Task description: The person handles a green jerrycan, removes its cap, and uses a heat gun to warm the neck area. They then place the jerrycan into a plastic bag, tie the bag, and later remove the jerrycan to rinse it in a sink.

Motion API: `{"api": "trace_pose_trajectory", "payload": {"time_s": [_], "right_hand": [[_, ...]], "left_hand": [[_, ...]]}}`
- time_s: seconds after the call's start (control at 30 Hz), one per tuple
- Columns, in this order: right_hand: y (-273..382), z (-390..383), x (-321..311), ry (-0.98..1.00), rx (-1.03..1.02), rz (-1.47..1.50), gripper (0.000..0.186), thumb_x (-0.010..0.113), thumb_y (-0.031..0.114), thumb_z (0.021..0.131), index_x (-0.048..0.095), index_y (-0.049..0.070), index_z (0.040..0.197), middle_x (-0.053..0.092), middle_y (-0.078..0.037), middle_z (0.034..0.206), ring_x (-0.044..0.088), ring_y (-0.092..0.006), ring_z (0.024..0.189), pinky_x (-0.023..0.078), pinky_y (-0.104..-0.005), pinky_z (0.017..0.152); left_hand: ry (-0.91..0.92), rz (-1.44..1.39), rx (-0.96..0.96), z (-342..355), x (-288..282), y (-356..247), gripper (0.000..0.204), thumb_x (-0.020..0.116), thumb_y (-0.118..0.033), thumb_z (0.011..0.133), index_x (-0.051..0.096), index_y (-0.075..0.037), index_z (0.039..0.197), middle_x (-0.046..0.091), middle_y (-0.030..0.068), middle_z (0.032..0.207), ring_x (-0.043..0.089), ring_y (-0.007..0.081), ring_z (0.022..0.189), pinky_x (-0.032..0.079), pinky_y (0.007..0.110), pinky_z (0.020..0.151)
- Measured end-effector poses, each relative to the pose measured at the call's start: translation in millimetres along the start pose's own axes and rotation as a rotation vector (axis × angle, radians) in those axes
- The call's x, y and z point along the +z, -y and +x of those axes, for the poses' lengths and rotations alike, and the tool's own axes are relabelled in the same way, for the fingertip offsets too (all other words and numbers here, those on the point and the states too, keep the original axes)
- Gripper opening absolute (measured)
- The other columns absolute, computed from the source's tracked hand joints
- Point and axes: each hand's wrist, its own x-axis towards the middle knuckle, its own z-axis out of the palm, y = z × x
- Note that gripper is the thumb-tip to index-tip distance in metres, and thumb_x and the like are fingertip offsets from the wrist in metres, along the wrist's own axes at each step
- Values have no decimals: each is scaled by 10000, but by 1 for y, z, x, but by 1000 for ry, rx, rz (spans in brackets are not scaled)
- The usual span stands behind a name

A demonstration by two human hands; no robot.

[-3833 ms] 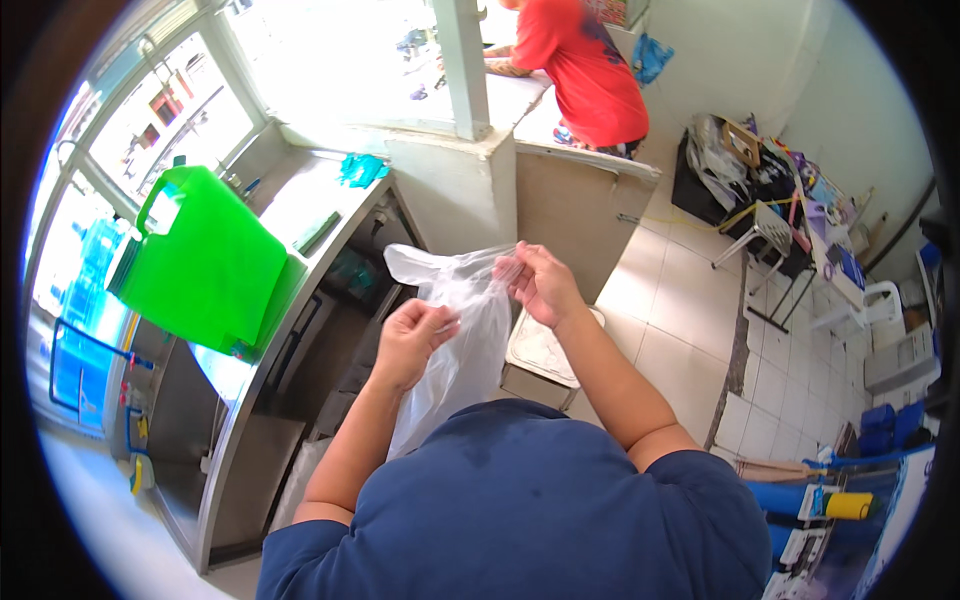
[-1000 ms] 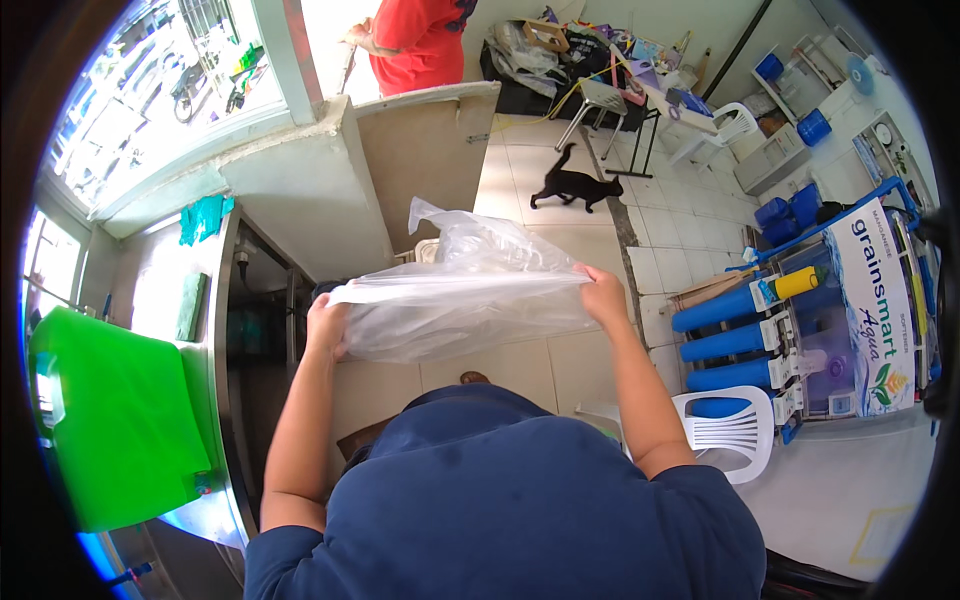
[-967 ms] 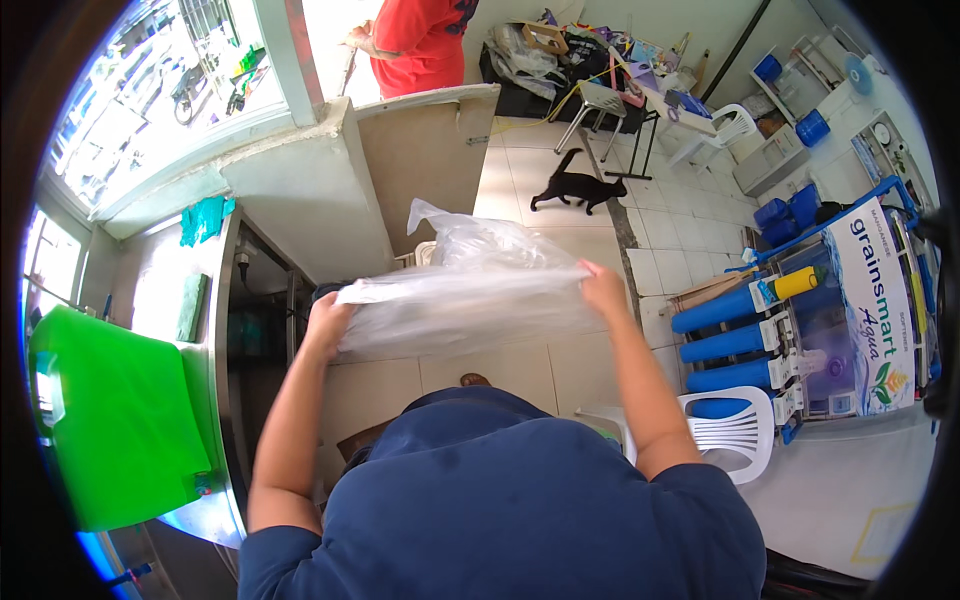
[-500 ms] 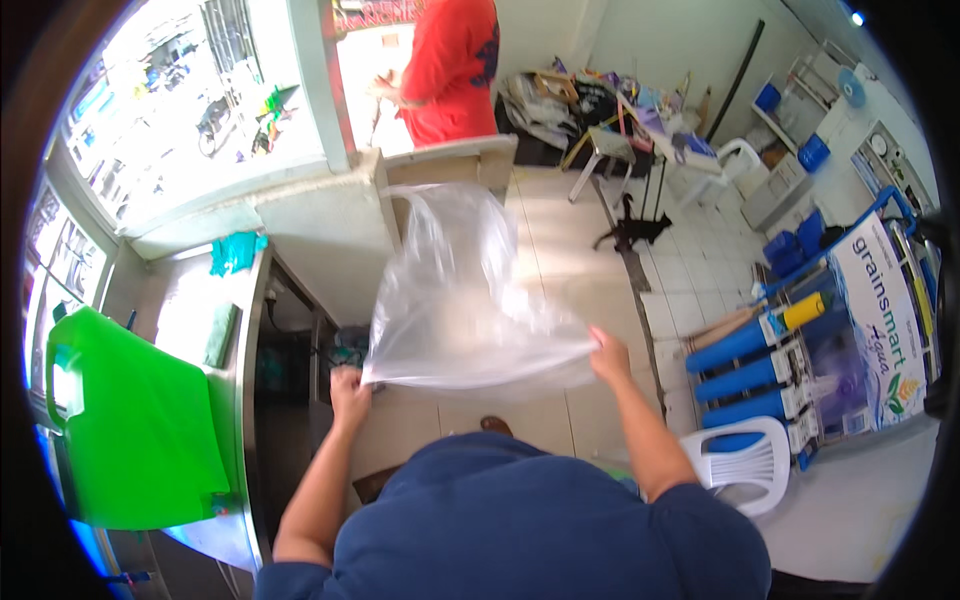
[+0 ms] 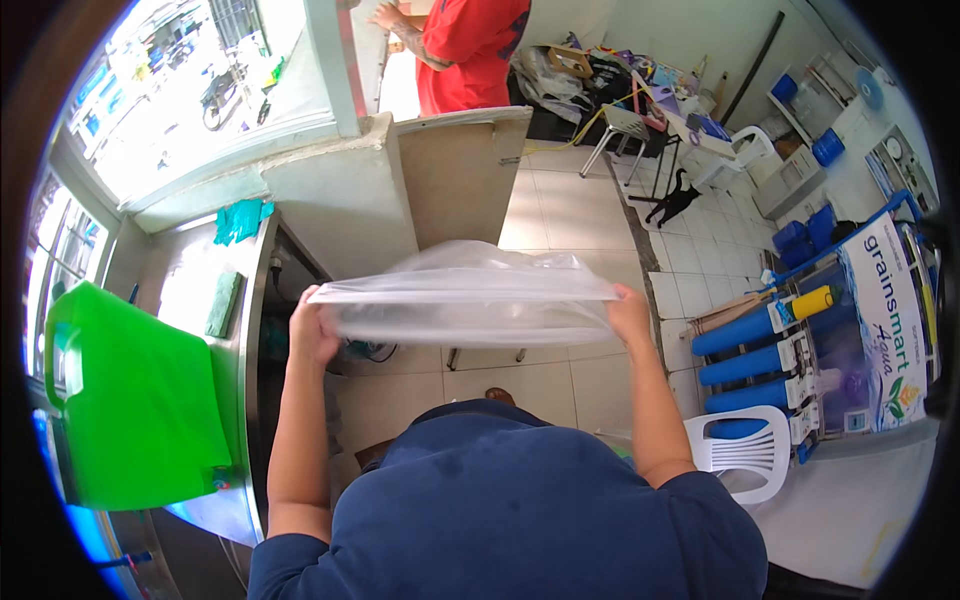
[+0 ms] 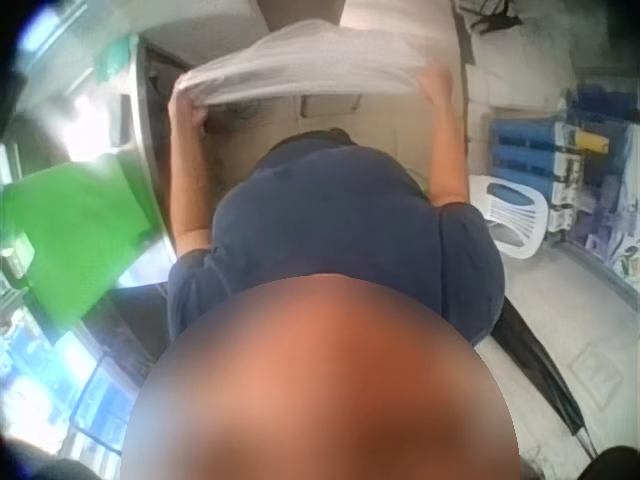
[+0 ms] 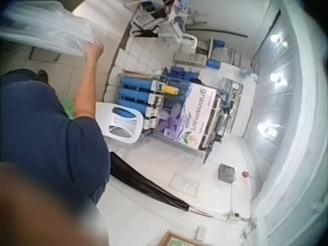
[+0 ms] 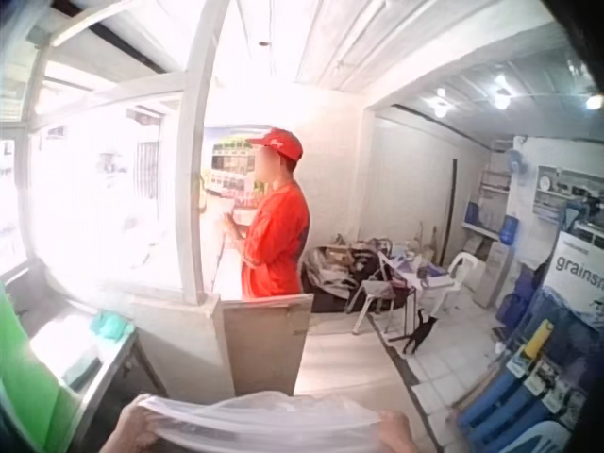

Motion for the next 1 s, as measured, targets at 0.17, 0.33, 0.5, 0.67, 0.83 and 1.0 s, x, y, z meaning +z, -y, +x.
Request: {"api": "trace_pose_trajectory", "payload": {"time_s": [0.17,0.33,0.5,0.67,0.83,1.0], "right_hand": [[-4,5,-6,30,255,884,464,552,-17,815,618,77,1265,700,-118,999,669,-178,786,525,-333,702],[14,-30,-16,383,-143,511,463,590,-36,804,610,74,1254,696,-72,907,658,-175,763,524,-338,694],[5,0,4,-488,-139,5,544,641,-35,777,586,71,1308,700,-57,937,665,-159,833,531,-314,748],[26,2,-2,8,87,1110,561,651,-12,787,574,90,1334,685,-56,909,647,-138,826,521,-270,755],[53,-20,-28,275,-51,210,558,704,63,817,559,108,1353,688,-64,966,637,-146,860,505,-282,743],[27,15,-5,-425,-107,-82,535,718,79,819,565,97,1331,675,-36,845,599,-146,646,480,-271,622]], "left_hand": [[51,1555,256,-33,-27,46,175,728,-144,836,586,-48,796,622,-6,753,555,107,685,475,330,625],[-143,75,121,-16,-22,44,122,620,-48,917,535,-78,835,653,52,955,619,139,825,539,303,722],[297,1385,330,-45,-11,46,171,735,-121,807,607,-45,891,650,26,858,589,156,780,480,303,734],[-309,603,89,-26,-17,38,113,621,-43,876,534,-85,817,554,-6,774,547,115,731,442,271,629],[91,-200,69,-2,-8,11,161,572,-127,929,611,-41,1060,660,127,1068,635,284,966,515,423,872],[179,1459,422,-31,-24,57,144,665,-62,751,552,-9,679,498,31,618,510,137,618,413,308,571]]}}
